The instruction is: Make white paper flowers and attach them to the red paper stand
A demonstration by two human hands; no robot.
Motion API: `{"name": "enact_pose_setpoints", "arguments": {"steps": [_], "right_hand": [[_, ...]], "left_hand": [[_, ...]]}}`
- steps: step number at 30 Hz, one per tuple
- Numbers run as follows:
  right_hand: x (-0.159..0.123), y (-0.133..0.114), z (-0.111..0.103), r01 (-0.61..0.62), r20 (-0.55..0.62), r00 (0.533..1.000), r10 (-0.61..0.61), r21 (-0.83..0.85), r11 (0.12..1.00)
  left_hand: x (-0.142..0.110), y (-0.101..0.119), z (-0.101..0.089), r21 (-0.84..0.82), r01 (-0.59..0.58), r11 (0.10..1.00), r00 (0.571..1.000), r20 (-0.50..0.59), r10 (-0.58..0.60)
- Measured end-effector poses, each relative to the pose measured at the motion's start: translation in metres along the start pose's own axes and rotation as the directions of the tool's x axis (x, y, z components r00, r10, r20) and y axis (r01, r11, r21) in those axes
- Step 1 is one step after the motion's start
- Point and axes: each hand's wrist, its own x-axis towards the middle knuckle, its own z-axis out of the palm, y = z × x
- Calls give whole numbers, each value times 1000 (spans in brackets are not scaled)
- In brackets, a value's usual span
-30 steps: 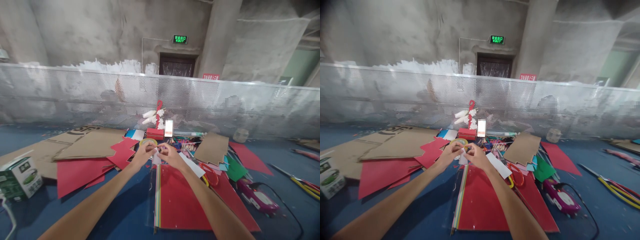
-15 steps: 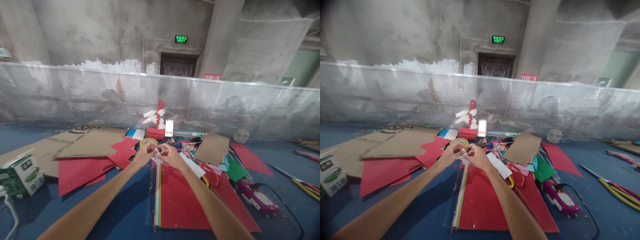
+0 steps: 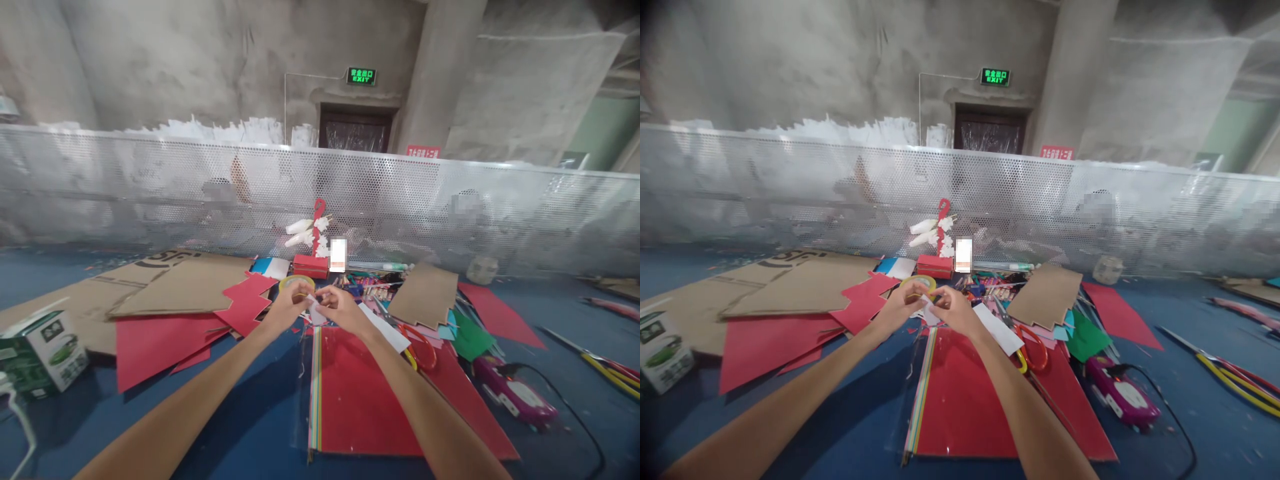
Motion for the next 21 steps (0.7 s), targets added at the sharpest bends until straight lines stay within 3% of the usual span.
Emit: {"name": "enact_pose_setpoints", "arguments": {"steps": [6, 10, 21], "right_hand": [[1, 1, 0, 22, 3, 1000, -22, 8, 1000], [0, 1, 0, 34, -8, 999, -34, -23, 999], [0, 4, 0, 29, -3, 1000, -29, -46, 999]], "left_hand": [[0, -3, -1, 5, -13, 1000, 1000, 29, 13], [0, -4, -1, 37, 38, 999, 996, 75, -40], [1, -7, -2, 45, 24, 999, 998, 50, -26]]}}
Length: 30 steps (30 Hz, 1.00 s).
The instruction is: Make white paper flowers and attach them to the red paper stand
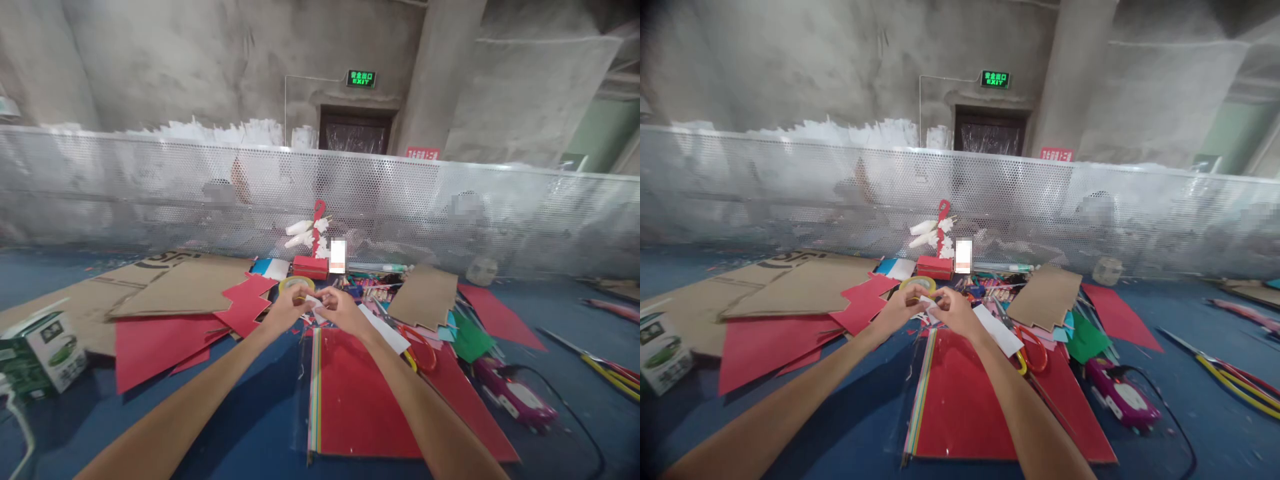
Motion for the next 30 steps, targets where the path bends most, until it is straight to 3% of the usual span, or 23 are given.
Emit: {"name": "enact_pose_setpoints", "arguments": {"steps": [8, 17, 23, 30], "right_hand": [[-1, -1, -1, -16, 10, 1000, 17, -94, 995], [0, -6, -6, -3, -26, 1000, -1, -150, 989], [-3, -8, -8, 39, 10, 999, -37, -251, 967], [-8, -12, -4, 248, 140, 969, -205, -477, 843]], "left_hand": [[-4, 1, -3, 385, -145, 911, 989, 57, 133], [-6, 7, -5, 417, -114, 902, 993, 84, 86], [-7, 0, -5, 488, -108, 866, 991, 119, 56], [-3, -4, -3, 375, -57, 925, 992, 128, 9]]}}
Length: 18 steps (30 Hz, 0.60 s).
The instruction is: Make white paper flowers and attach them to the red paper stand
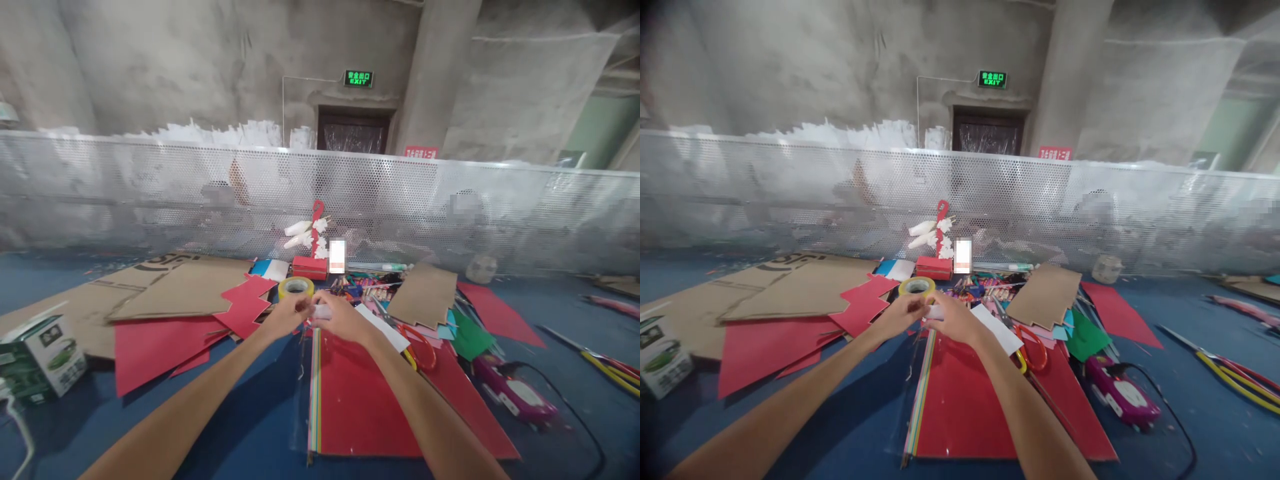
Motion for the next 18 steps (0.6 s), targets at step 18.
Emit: {"name": "enact_pose_setpoints", "arguments": {"steps": [18], "right_hand": [[3, 3, 0, 23, -54, 998, -31, -152, 988]], "left_hand": [[3, -9, 0, -236, 99, 967, 994, 63, -87]]}}
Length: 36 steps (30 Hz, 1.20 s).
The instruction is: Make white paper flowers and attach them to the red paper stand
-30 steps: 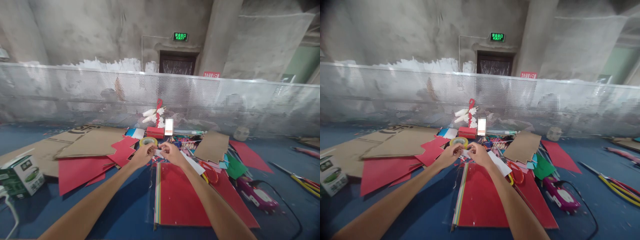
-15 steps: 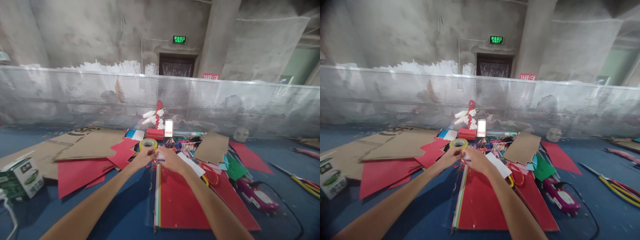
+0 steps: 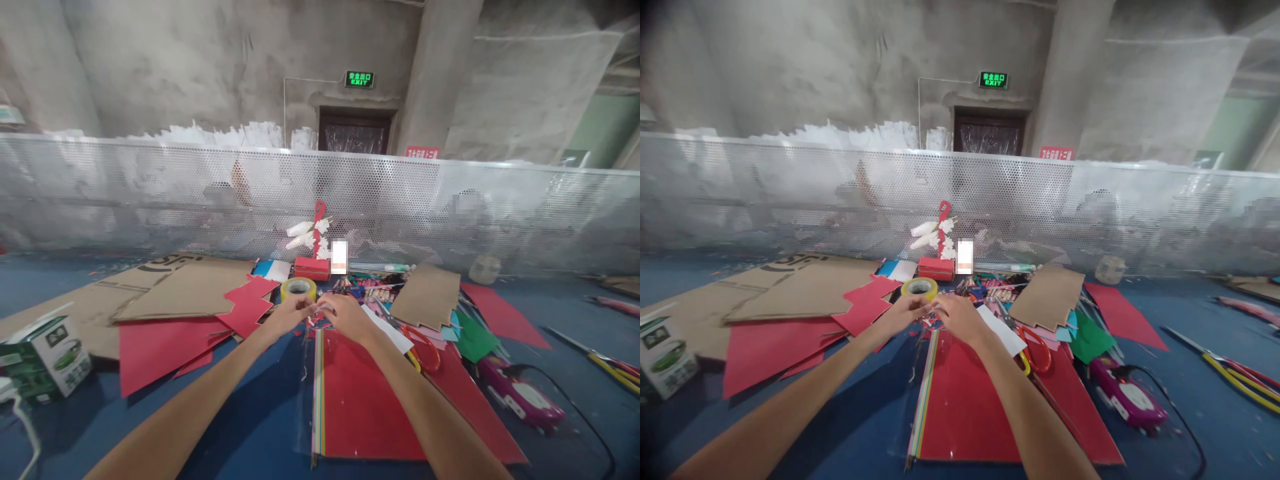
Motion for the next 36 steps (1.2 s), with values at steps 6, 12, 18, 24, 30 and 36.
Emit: {"name": "enact_pose_setpoints", "arguments": {"steps": [6, 12, 18, 24, 30, 36], "right_hand": [[0, 1, 1, 42, -2, 999, -42, 20, 999], [1, 2, -1, 47, 2, 999, -47, -7, 999], [1, -1, -2, -28, 0, 1000, 28, -5, 1000], [1, 2, -2, -45, -4, 999, 45, -51, 998], [4, 9, 2, -42, -31, 999, 41, -18, 999], [3, 3, 6, -167, -80, 978, 191, 242, 956]], "left_hand": [[1, -3, 2, -72, 36, 997, 999, 13, -35], [1, -5, 2, -71, 29, 997, 1000, 11, -28], [0, -4, 1, -20, 18, 1000, 1000, -11, -18], [1, -3, 2, -13, 13, 1000, 1000, -12, -13], [-1, -1, 2, 60, -17, 998, 1000, -24, 19], [-4, 3, -1, 111, -47, 993, 998, -40, 52]]}}
